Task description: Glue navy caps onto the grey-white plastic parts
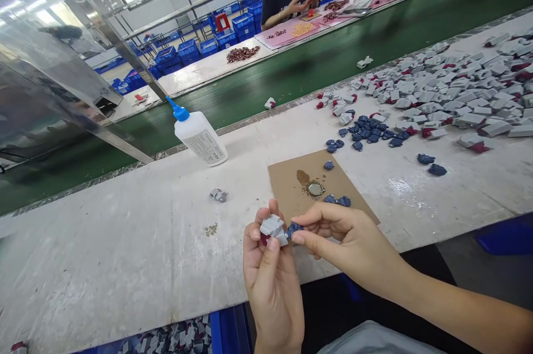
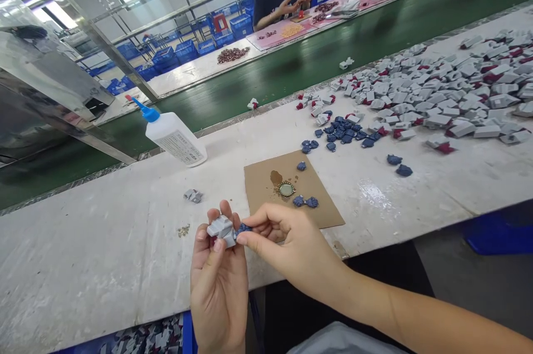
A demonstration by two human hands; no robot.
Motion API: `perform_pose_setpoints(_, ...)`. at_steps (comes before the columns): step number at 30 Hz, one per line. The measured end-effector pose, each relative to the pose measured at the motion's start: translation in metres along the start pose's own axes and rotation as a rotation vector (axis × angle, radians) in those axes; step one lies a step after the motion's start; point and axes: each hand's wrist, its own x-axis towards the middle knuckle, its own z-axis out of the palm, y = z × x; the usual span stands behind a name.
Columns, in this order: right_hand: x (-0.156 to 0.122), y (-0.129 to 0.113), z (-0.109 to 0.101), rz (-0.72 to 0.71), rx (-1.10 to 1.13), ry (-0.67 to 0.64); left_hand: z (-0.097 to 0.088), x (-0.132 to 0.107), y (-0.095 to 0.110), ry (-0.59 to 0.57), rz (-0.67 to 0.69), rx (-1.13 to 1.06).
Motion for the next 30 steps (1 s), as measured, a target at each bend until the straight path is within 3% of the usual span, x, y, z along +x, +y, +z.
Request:
perform_pose_setpoints(5,0.000,-0.005,-0.001,0.069,0.056,-0.048,-0.001,-0.001,-0.001,-0.016,0.013,0.025)
perform_pose_setpoints(9,0.001,-0.004,0.002,0.167,0.169,-0.078,-0.002,0.002,-0.005,-0.089,0.109,0.071)
perform_pose_setpoints(13,-0.004,0.001,0.007,0.165,0.305,-0.044,-0.003,0.005,-0.013,-0.106,0.167,0.047)
perform_pose_setpoints(20,-0.006,0.005,0.004,0.179,0.244,-0.021,-0.003,0.004,-0.022,-0.121,0.247,0.059)
perform_pose_setpoints(24,-0.006,0.006,0.000,0.200,0.311,0.008,0.001,0.007,-0.017,-0.068,0.139,-0.072)
perform_pose_setpoints(30,-0.009,0.000,-0.005,-0.005,0.201,0.160,0.002,0.012,-0.007,0.033,-0.038,-0.085)
